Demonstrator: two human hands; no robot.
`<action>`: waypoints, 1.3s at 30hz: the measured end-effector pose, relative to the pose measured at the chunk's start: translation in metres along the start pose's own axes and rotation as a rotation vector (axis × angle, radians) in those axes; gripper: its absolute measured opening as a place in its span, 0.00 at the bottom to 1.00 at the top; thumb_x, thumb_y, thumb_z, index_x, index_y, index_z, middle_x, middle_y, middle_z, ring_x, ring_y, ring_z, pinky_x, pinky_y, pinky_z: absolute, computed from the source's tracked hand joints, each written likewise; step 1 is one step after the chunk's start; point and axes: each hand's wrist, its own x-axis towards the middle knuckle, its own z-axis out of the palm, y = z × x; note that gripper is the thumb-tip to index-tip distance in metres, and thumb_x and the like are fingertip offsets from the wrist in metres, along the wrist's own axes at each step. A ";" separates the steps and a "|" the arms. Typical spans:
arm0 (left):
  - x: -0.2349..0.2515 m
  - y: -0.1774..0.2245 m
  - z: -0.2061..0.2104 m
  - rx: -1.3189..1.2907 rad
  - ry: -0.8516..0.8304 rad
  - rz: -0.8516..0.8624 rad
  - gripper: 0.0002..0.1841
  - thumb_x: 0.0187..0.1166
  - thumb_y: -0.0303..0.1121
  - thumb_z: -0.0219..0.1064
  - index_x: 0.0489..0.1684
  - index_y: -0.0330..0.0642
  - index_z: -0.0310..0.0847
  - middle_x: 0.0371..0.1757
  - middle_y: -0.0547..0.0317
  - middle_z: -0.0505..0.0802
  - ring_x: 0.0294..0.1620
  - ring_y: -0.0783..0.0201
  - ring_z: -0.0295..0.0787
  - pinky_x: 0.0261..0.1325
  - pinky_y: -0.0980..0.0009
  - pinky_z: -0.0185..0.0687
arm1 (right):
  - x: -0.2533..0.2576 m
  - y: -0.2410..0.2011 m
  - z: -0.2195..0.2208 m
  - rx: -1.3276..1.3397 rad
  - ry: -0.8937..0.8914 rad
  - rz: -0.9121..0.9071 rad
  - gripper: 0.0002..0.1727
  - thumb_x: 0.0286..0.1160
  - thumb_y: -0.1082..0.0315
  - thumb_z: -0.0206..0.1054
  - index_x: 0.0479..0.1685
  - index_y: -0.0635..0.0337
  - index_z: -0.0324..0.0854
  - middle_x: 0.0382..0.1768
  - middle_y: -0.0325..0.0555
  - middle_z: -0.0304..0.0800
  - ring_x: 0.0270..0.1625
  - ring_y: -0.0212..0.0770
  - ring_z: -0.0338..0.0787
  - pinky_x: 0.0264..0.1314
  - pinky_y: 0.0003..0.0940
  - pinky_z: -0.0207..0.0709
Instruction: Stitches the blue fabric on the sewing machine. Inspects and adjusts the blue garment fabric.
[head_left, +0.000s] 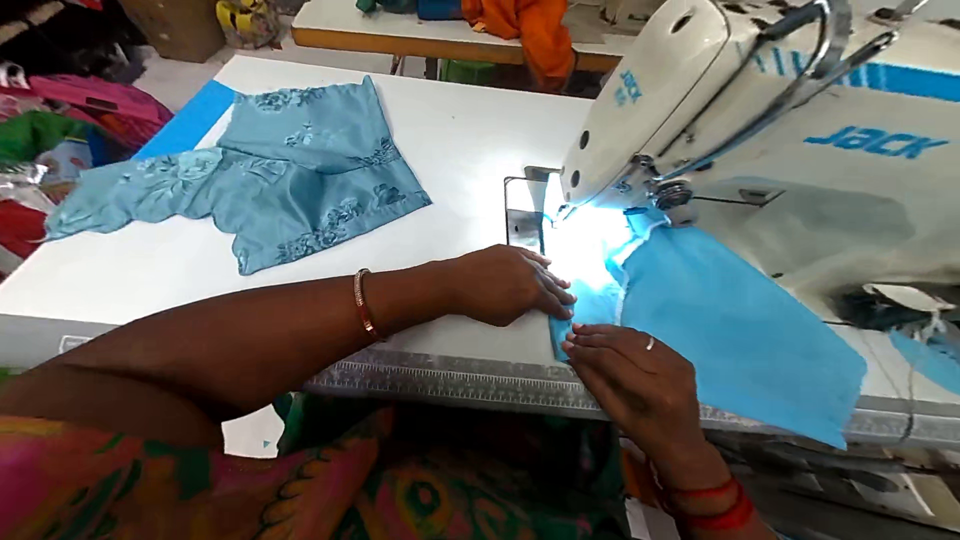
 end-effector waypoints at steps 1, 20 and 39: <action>0.000 -0.002 -0.001 -0.002 -0.003 0.019 0.23 0.71 0.16 0.59 0.61 0.42 0.92 0.65 0.52 0.94 0.74 0.50 0.86 0.83 0.52 0.69 | 0.000 0.001 0.000 0.015 -0.010 -0.007 0.13 0.82 0.61 0.64 0.36 0.52 0.94 0.41 0.42 0.98 0.56 0.38 0.94 0.61 0.31 0.84; -0.008 0.014 0.016 0.003 0.137 0.037 0.16 0.79 0.44 0.68 0.46 0.42 0.96 0.51 0.54 0.98 0.64 0.58 0.93 0.71 0.63 0.83 | 0.007 -0.015 0.008 -0.007 0.010 0.147 0.12 0.81 0.59 0.65 0.37 0.52 0.91 0.41 0.40 0.97 0.51 0.33 0.93 0.56 0.25 0.83; -0.011 0.021 0.007 -0.111 0.056 0.136 0.15 0.85 0.35 0.60 0.43 0.39 0.95 0.48 0.54 0.99 0.59 0.59 0.95 0.63 0.66 0.85 | 0.007 0.000 -0.010 0.227 -0.147 0.217 0.17 0.86 0.62 0.56 0.56 0.50 0.92 0.60 0.34 0.94 0.65 0.29 0.87 0.70 0.23 0.77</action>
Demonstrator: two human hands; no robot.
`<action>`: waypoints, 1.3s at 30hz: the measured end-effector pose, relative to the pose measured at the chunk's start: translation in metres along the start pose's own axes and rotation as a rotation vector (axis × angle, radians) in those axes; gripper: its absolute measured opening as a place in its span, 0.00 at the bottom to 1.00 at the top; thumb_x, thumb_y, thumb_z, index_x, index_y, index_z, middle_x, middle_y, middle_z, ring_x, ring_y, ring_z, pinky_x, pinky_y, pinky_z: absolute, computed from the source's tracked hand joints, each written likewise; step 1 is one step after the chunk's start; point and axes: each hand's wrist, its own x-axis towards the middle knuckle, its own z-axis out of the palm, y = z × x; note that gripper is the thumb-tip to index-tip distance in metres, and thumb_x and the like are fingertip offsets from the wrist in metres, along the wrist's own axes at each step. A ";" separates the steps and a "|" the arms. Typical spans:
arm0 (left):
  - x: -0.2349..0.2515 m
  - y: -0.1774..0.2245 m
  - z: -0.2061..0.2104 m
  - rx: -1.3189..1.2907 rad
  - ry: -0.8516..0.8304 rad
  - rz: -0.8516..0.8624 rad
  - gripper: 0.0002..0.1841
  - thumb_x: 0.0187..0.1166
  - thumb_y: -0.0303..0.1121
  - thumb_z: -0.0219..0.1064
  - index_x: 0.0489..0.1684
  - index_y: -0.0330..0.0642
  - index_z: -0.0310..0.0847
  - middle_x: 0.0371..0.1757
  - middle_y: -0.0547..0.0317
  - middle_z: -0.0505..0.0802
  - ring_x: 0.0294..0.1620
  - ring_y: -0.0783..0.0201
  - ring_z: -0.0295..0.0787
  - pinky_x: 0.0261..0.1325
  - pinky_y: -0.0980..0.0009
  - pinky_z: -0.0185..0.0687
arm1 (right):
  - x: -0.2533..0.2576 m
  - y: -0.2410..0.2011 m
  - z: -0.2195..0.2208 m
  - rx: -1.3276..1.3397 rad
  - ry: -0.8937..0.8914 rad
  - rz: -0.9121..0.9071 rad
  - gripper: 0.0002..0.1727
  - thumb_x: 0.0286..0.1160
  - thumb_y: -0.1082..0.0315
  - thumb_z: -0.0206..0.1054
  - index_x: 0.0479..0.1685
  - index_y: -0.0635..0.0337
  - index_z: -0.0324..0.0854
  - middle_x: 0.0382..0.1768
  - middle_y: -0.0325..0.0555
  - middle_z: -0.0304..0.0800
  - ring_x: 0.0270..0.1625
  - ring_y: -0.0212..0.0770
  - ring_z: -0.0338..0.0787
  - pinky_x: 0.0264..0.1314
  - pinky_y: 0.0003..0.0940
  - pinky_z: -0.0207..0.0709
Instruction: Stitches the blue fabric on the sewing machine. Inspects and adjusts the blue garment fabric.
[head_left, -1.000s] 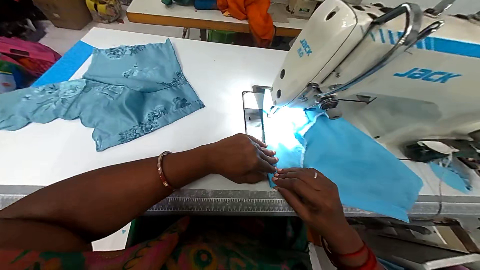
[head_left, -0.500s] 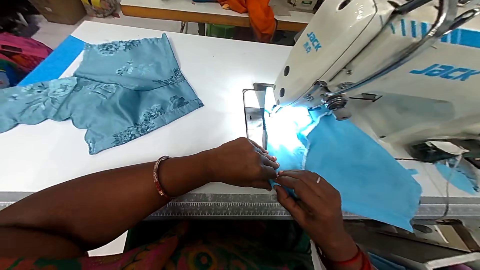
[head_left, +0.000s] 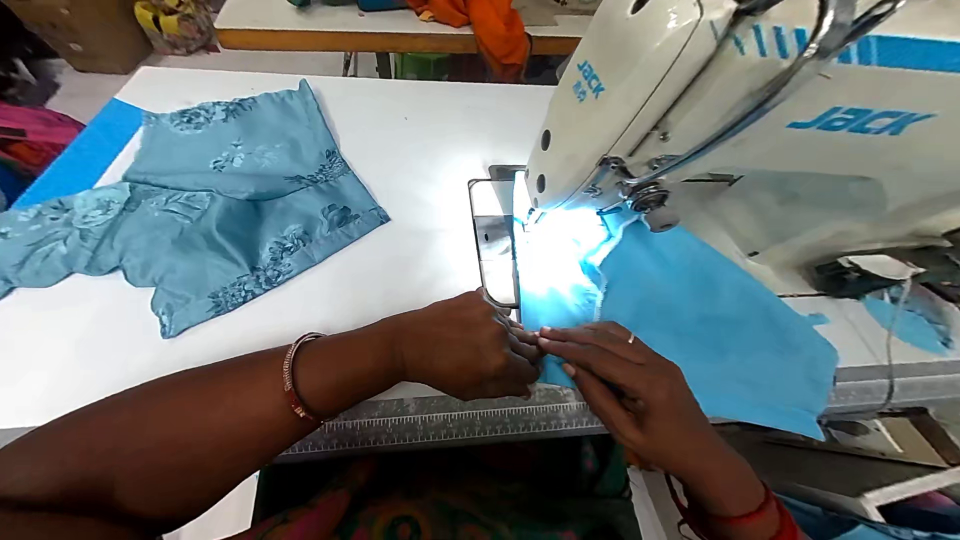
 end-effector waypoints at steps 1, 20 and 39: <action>-0.001 -0.001 0.000 -0.039 0.010 -0.013 0.14 0.84 0.34 0.61 0.43 0.38 0.96 0.49 0.53 0.99 0.59 0.59 0.95 0.63 0.66 0.86 | -0.001 0.000 0.000 0.004 0.003 0.013 0.16 0.85 0.62 0.57 0.54 0.50 0.92 0.58 0.34 0.94 0.64 0.28 0.87 0.69 0.22 0.78; 0.020 0.055 0.014 0.508 0.165 -0.686 0.15 0.72 0.43 0.65 0.18 0.46 0.87 0.17 0.63 0.85 0.20 0.64 0.85 0.17 0.69 0.73 | -0.006 0.005 0.002 -0.013 0.004 -0.073 0.19 0.81 0.65 0.56 0.57 0.41 0.93 0.49 0.37 0.87 0.54 0.28 0.83 0.57 0.19 0.78; 0.019 0.060 0.019 0.569 0.137 -0.710 0.20 0.73 0.50 0.60 0.19 0.45 0.85 0.17 0.63 0.83 0.17 0.64 0.83 0.15 0.69 0.70 | -0.006 0.003 0.005 -0.086 -0.007 -0.101 0.21 0.79 0.66 0.54 0.58 0.42 0.93 0.50 0.40 0.87 0.53 0.31 0.84 0.57 0.21 0.78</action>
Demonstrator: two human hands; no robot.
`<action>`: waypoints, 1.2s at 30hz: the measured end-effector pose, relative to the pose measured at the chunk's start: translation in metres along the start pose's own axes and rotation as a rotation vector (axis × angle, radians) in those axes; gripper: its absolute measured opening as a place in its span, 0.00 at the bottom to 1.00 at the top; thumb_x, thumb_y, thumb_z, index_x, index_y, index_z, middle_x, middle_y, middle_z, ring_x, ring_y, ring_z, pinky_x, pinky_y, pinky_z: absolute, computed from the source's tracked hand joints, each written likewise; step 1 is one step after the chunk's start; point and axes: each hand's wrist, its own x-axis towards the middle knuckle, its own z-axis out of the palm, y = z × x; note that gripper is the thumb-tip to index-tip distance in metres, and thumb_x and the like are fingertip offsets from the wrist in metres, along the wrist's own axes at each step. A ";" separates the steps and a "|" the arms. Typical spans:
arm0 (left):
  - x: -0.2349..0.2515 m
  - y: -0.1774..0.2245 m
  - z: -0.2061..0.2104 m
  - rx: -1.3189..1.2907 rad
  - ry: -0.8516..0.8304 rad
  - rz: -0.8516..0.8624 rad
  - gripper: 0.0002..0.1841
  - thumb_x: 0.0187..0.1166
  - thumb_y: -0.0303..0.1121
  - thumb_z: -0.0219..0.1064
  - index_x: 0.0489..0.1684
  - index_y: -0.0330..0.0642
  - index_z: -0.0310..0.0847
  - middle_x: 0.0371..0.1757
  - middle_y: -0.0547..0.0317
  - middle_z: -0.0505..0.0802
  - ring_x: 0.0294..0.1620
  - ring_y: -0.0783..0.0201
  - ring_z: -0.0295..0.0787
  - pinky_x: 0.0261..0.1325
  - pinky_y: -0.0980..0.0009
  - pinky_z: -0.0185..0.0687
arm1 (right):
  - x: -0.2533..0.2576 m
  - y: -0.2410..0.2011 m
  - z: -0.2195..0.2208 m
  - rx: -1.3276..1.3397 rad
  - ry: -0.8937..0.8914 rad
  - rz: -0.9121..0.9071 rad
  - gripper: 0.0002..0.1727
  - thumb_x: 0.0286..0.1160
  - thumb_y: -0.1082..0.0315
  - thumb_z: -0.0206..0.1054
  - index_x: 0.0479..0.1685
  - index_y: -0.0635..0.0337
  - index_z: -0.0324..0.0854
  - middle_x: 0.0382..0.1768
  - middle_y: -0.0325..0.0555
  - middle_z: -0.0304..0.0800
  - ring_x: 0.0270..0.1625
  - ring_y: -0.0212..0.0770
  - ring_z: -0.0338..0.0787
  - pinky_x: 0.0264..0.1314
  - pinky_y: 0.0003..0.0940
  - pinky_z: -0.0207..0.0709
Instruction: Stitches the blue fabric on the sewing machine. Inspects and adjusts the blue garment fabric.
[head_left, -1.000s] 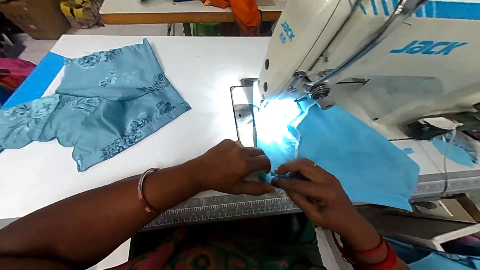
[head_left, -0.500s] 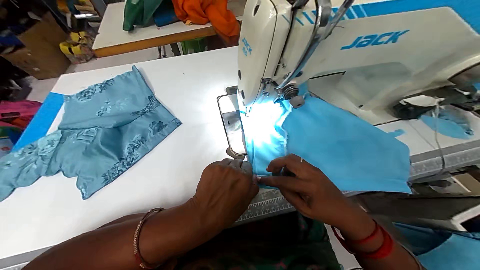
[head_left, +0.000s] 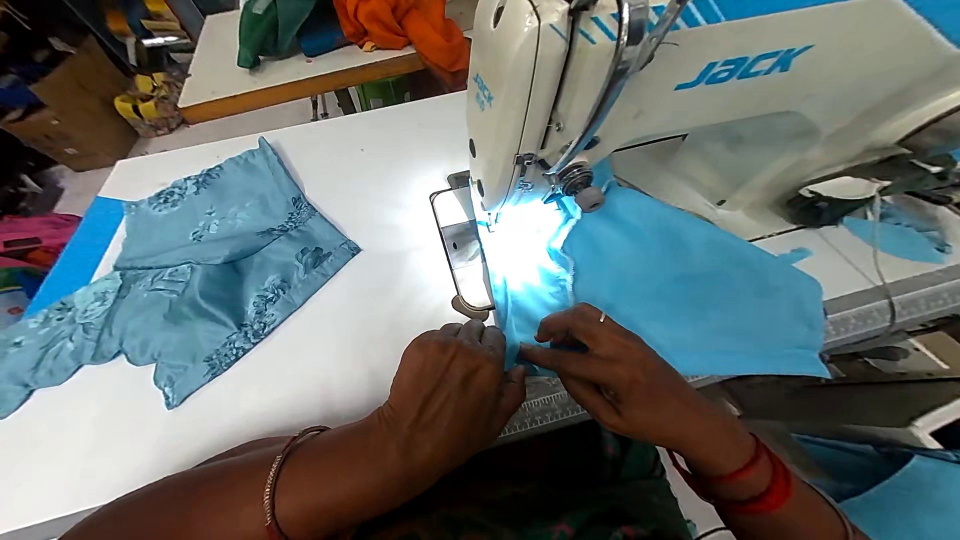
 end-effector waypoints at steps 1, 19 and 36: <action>0.000 0.000 0.000 -0.007 -0.014 -0.003 0.20 0.73 0.49 0.60 0.20 0.45 0.85 0.17 0.63 0.83 0.17 0.64 0.83 0.15 0.69 0.71 | 0.000 0.000 0.000 0.011 0.003 0.003 0.21 0.79 0.66 0.54 0.57 0.42 0.93 0.50 0.40 0.87 0.53 0.31 0.84 0.57 0.21 0.78; -0.001 0.001 -0.004 0.044 0.131 0.274 0.15 0.83 0.33 0.58 0.26 0.41 0.87 0.25 0.57 0.90 0.26 0.61 0.89 0.23 0.71 0.75 | 0.012 -0.011 0.006 -0.108 0.130 -0.049 0.13 0.83 0.72 0.61 0.44 0.51 0.94 0.52 0.38 0.97 0.52 0.34 0.92 0.53 0.24 0.82; 0.034 -0.074 0.015 -0.484 -0.139 0.574 0.19 0.73 0.18 0.62 0.54 0.46 0.95 0.63 0.57 0.95 0.72 0.56 0.88 0.87 0.56 0.66 | 0.014 -0.005 0.008 -0.175 0.104 -0.112 0.11 0.79 0.64 0.64 0.37 0.50 0.95 0.40 0.40 0.98 0.47 0.35 0.93 0.48 0.26 0.82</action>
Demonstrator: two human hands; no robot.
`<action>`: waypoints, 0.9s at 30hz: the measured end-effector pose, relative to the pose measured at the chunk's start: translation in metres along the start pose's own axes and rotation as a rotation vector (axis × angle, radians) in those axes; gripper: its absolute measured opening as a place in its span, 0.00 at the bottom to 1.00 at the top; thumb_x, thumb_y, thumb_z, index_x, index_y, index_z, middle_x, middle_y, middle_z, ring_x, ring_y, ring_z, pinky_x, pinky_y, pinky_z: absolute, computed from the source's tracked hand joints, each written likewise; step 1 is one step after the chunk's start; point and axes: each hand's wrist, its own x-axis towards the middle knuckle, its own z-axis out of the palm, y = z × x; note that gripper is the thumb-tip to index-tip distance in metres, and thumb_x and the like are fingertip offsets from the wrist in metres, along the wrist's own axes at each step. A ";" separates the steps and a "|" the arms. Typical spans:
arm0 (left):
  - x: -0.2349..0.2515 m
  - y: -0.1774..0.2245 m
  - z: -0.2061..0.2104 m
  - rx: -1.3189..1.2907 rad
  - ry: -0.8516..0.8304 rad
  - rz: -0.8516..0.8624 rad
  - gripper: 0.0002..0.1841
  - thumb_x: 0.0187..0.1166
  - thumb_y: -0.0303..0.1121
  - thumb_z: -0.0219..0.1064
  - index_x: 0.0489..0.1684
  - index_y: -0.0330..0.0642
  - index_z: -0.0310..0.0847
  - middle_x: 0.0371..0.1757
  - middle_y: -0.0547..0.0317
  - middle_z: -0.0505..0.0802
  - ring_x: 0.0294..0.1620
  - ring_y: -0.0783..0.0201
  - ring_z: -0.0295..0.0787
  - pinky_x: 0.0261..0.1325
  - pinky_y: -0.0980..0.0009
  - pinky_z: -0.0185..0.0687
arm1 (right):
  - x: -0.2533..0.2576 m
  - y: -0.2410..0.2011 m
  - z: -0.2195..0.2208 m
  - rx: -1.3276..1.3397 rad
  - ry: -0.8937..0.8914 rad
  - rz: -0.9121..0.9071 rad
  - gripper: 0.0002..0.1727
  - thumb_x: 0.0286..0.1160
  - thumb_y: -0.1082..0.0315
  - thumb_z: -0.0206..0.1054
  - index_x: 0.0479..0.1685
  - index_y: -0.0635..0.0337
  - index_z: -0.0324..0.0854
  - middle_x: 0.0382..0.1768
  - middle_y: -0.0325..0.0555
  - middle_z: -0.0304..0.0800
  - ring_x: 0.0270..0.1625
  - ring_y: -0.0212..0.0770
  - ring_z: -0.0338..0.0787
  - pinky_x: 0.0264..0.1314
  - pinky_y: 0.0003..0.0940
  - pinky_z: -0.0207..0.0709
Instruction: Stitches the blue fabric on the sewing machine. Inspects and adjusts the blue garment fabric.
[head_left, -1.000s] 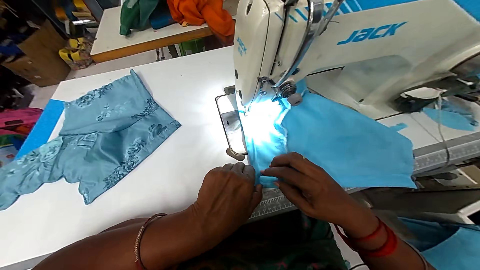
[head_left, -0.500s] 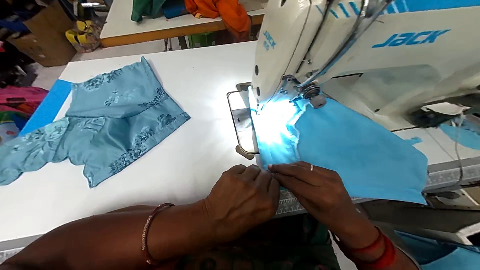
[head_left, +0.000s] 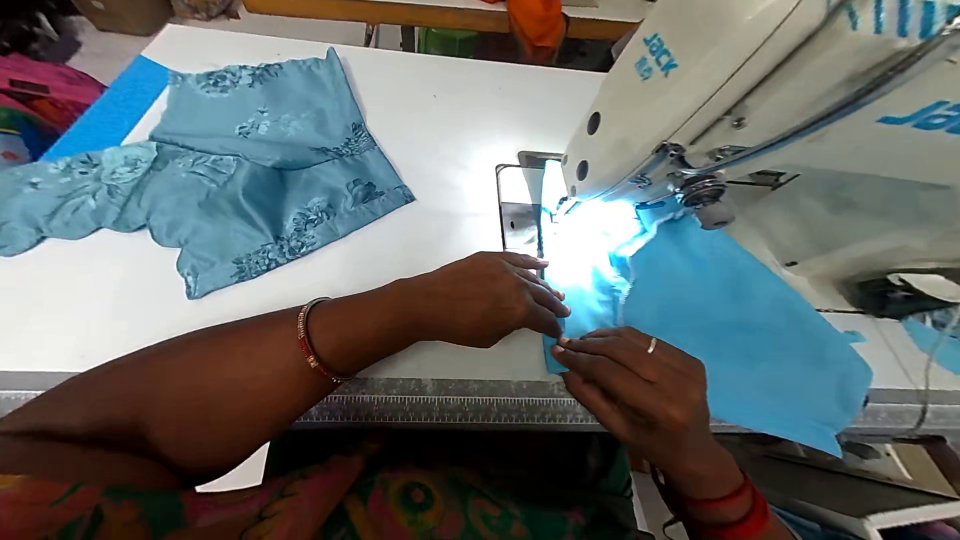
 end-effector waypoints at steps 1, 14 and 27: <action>0.000 0.000 -0.001 -0.010 -0.010 -0.001 0.19 0.74 0.18 0.61 0.54 0.46 0.95 0.63 0.56 0.95 0.72 0.56 0.88 0.87 0.55 0.66 | 0.000 0.000 0.000 0.002 -0.007 -0.004 0.11 0.79 0.63 0.64 0.37 0.50 0.95 0.40 0.40 0.97 0.47 0.35 0.93 0.48 0.26 0.82; -0.003 -0.004 -0.003 -0.065 -0.091 0.101 0.24 0.68 0.18 0.59 0.60 0.42 0.93 0.65 0.53 0.94 0.76 0.53 0.85 0.83 0.58 0.71 | -0.001 0.009 -0.006 0.096 -0.051 -0.072 0.12 0.82 0.61 0.65 0.40 0.51 0.95 0.41 0.39 0.97 0.50 0.35 0.93 0.54 0.27 0.83; 0.001 0.011 -0.004 -0.110 -0.119 0.097 0.19 0.76 0.23 0.57 0.54 0.45 0.95 0.58 0.55 0.97 0.69 0.55 0.90 0.79 0.59 0.76 | -0.010 0.013 -0.031 0.171 -0.150 0.055 0.19 0.88 0.51 0.58 0.51 0.50 0.93 0.50 0.38 0.96 0.63 0.34 0.90 0.66 0.29 0.82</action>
